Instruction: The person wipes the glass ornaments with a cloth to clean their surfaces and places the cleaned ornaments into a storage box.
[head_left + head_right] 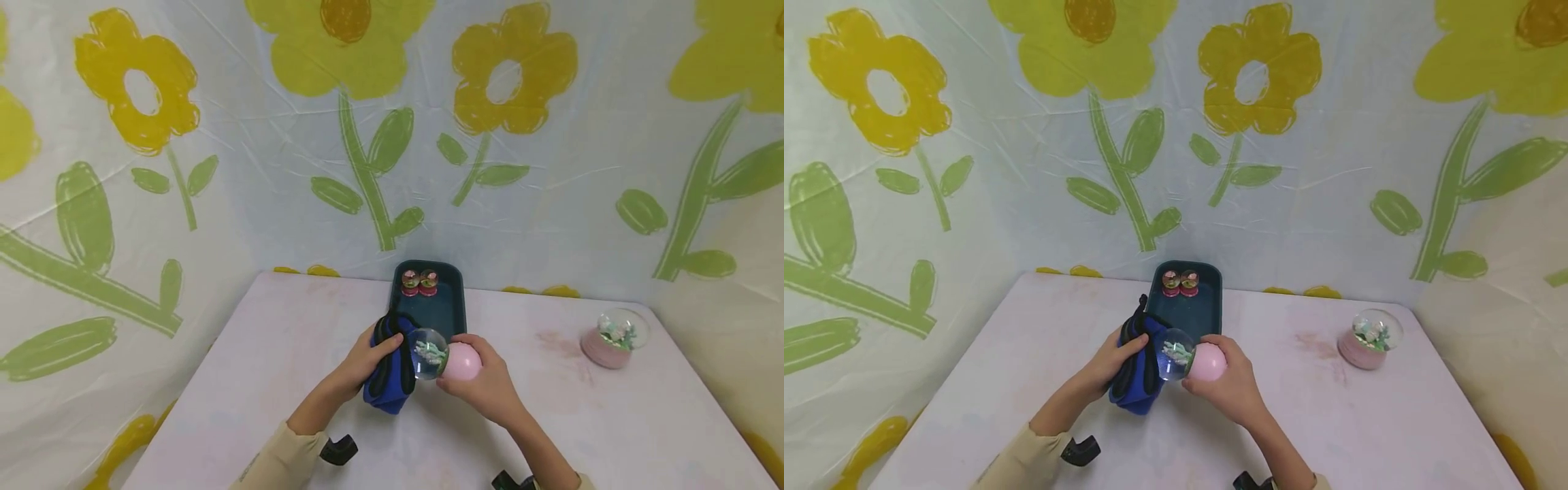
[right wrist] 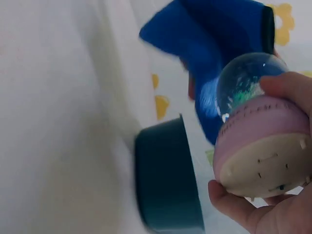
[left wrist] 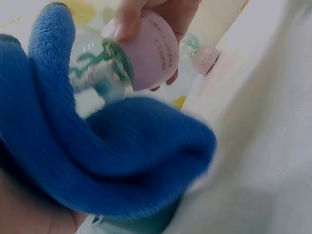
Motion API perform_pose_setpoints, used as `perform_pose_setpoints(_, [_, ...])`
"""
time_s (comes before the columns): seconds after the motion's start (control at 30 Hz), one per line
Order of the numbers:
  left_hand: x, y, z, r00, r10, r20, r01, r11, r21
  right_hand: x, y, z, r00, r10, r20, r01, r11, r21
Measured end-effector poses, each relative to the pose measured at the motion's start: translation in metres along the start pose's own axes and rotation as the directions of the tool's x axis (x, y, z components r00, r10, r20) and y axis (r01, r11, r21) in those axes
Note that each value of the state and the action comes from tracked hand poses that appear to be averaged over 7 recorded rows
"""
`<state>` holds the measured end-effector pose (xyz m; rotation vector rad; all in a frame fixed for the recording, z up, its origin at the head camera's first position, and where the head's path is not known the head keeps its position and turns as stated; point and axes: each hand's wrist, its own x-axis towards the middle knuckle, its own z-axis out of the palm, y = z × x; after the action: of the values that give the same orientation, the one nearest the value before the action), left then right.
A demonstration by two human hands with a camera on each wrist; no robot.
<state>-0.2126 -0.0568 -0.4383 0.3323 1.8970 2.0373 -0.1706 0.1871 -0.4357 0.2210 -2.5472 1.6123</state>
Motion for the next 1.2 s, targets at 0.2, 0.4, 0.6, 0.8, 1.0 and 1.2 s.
perform_pose_setpoints(0.2, [0.000, -0.006, 0.009, 0.996, -0.018, 0.084, 0.028, 0.992, -0.119, -0.002, -0.004, 0.013, 0.997, -0.066, 0.031, 0.066, 0.998, 0.006])
perform_pose_setpoints(0.4, [0.005, -0.008, 0.011, 0.990, 0.088, 0.113, -0.082, 0.995, -0.058, 0.007, -0.018, 0.006, 0.981, 0.095, 0.170, -0.106, 0.993, 0.057])
perform_pose_setpoints(0.6, [0.001, -0.010, 0.005, 0.967, 0.110, 0.229, -0.102, 0.994, -0.048, 0.005, -0.020, -0.007, 0.902, 0.280, 0.329, -0.365, 0.901, 0.234])
perform_pose_setpoints(0.8, [0.000, -0.008, 0.002, 0.974, 0.125, 0.191, -0.088, 0.977, -0.193, -0.005, -0.013, -0.001, 0.970, 0.175, 0.168, -0.225, 0.908, 0.353])
perform_pose_setpoints(1.0, [0.002, -0.013, 0.007, 0.986, 0.000, 0.165, 0.060, 0.932, -0.357, -0.011, -0.011, 0.005, 0.989, -0.142, 0.026, 0.140, 0.987, 0.075])
perform_pose_setpoints(1.2, [0.004, -0.006, 0.010, 0.959, -0.141, 0.247, 0.208, 0.940, -0.270, 0.002, -0.009, -0.012, 0.682, -0.665, 0.305, 0.710, 0.500, -0.496])
